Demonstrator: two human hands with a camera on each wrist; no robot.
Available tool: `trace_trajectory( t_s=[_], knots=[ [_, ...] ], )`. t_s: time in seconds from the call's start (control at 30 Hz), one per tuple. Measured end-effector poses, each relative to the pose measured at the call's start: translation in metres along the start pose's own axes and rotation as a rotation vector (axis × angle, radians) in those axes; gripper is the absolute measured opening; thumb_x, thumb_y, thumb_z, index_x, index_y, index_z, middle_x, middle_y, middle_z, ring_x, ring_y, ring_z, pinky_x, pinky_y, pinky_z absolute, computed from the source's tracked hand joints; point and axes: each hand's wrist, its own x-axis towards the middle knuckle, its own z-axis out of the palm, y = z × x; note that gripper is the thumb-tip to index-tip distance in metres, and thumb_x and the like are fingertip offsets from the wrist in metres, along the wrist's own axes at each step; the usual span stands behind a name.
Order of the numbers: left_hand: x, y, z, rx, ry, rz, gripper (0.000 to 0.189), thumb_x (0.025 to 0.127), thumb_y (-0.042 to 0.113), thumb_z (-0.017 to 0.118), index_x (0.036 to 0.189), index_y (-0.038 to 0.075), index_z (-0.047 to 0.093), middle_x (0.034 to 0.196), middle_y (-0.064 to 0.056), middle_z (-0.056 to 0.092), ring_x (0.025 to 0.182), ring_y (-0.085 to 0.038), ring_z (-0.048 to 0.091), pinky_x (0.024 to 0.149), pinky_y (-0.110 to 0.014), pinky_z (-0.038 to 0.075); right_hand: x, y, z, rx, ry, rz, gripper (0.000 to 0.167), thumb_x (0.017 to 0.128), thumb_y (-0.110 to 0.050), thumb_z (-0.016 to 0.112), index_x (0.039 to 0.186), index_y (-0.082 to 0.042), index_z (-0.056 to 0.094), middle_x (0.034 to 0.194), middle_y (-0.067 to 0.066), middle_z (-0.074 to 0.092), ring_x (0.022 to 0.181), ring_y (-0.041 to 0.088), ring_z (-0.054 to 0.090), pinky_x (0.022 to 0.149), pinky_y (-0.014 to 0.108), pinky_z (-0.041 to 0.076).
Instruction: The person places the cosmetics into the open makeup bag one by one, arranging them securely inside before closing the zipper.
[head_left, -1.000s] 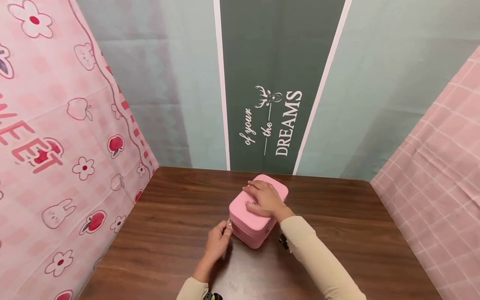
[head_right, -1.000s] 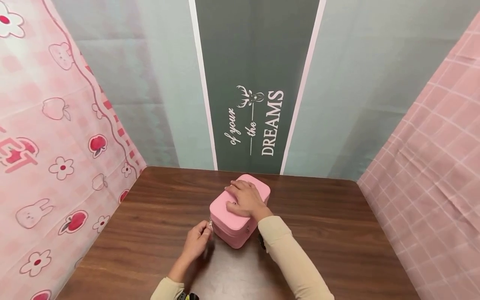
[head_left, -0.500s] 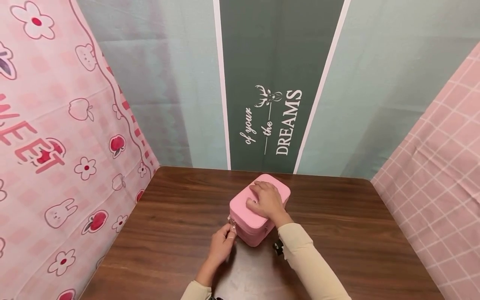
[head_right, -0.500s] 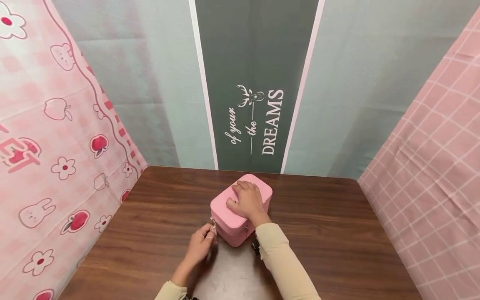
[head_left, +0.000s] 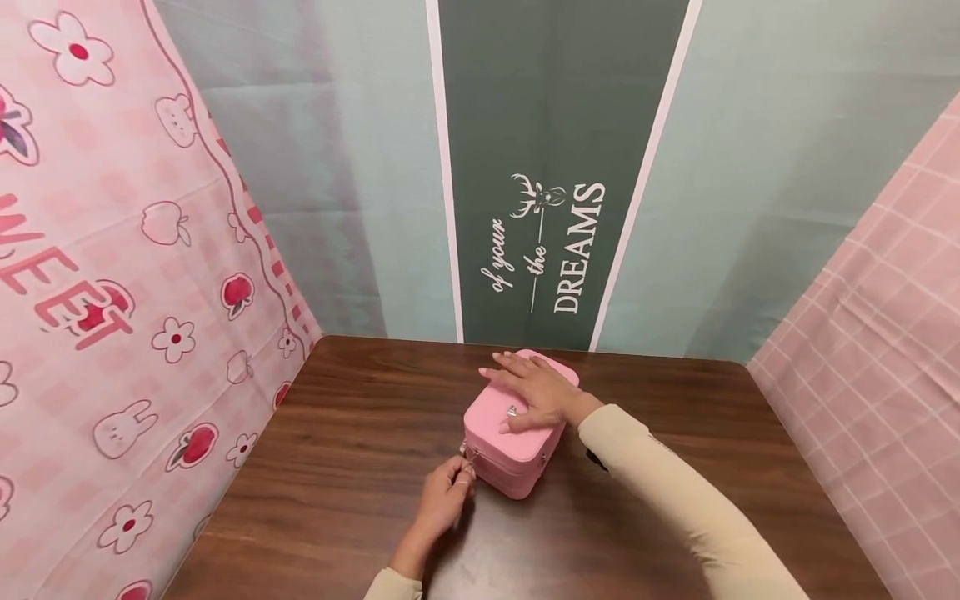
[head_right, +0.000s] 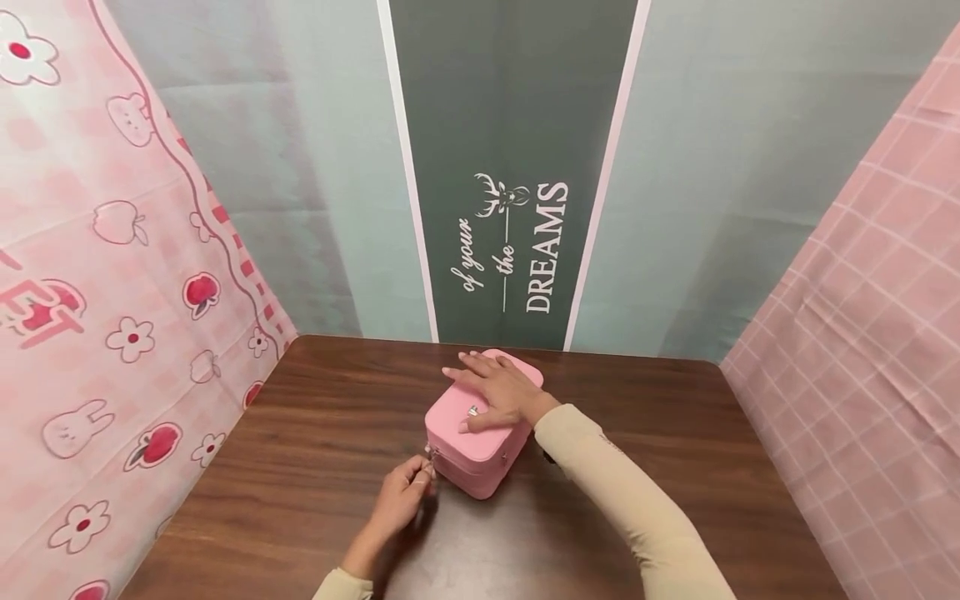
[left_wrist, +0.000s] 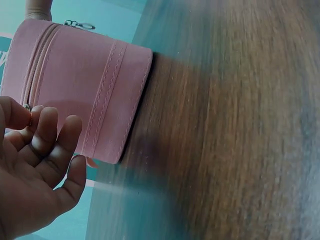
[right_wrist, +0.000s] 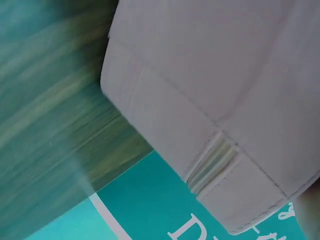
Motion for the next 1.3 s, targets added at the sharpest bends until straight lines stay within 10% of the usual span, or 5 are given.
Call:
trace_trajectory(
  t_s=[0.23, 0.57, 0.9, 1.3],
  knots=[
    [0.002, -0.001, -0.001, -0.013, 0.014, 0.006, 0.015, 0.087, 0.004, 0.053, 0.074, 0.010, 0.057, 0.059, 0.003, 0.053, 0.055, -0.005, 0.047, 0.052, -0.023, 0.038, 0.000, 0.001, 0.006, -0.062, 0.038, -0.019, 0.067, 0.082, -0.063, 0.044, 0.137, -0.024, 0.046, 0.137, 0.010, 0.043, 0.130, 0.025, 0.032, 0.100, 0.057, 0.020],
    [0.013, 0.004, -0.002, 0.063, 0.135, 0.038, 0.015, 0.080, 0.002, 0.054, 0.069, 0.011, 0.057, 0.057, 0.008, 0.047, 0.054, -0.006, 0.043, 0.050, -0.024, 0.035, 0.006, -0.019, 0.013, -0.109, 0.140, 0.314, 0.069, 0.078, -0.065, 0.047, 0.130, -0.020, 0.053, 0.129, 0.011, 0.048, 0.123, 0.027, 0.037, 0.097, 0.065, 0.014],
    [0.011, 0.004, 0.000, 0.039, 0.074, 0.003, 0.014, 0.080, 0.001, 0.053, 0.069, 0.010, 0.057, 0.058, 0.008, 0.048, 0.054, -0.005, 0.043, 0.050, -0.024, 0.036, 0.017, -0.043, 0.017, -0.083, 0.199, 0.738, 0.075, 0.078, -0.066, 0.043, 0.128, -0.012, 0.053, 0.131, 0.018, 0.045, 0.125, 0.034, 0.032, 0.095, 0.070, 0.005],
    [0.013, 0.002, -0.001, 0.007, 0.080, -0.035, 0.012, 0.085, 0.004, 0.054, 0.077, 0.003, 0.061, 0.059, -0.004, 0.056, 0.054, -0.008, 0.049, 0.052, -0.024, 0.039, 0.016, -0.051, 0.017, -0.047, 0.197, 0.848, 0.078, 0.078, -0.068, 0.041, 0.129, -0.010, 0.050, 0.132, 0.020, 0.042, 0.127, 0.037, 0.027, 0.091, 0.073, 0.002]
  ],
)
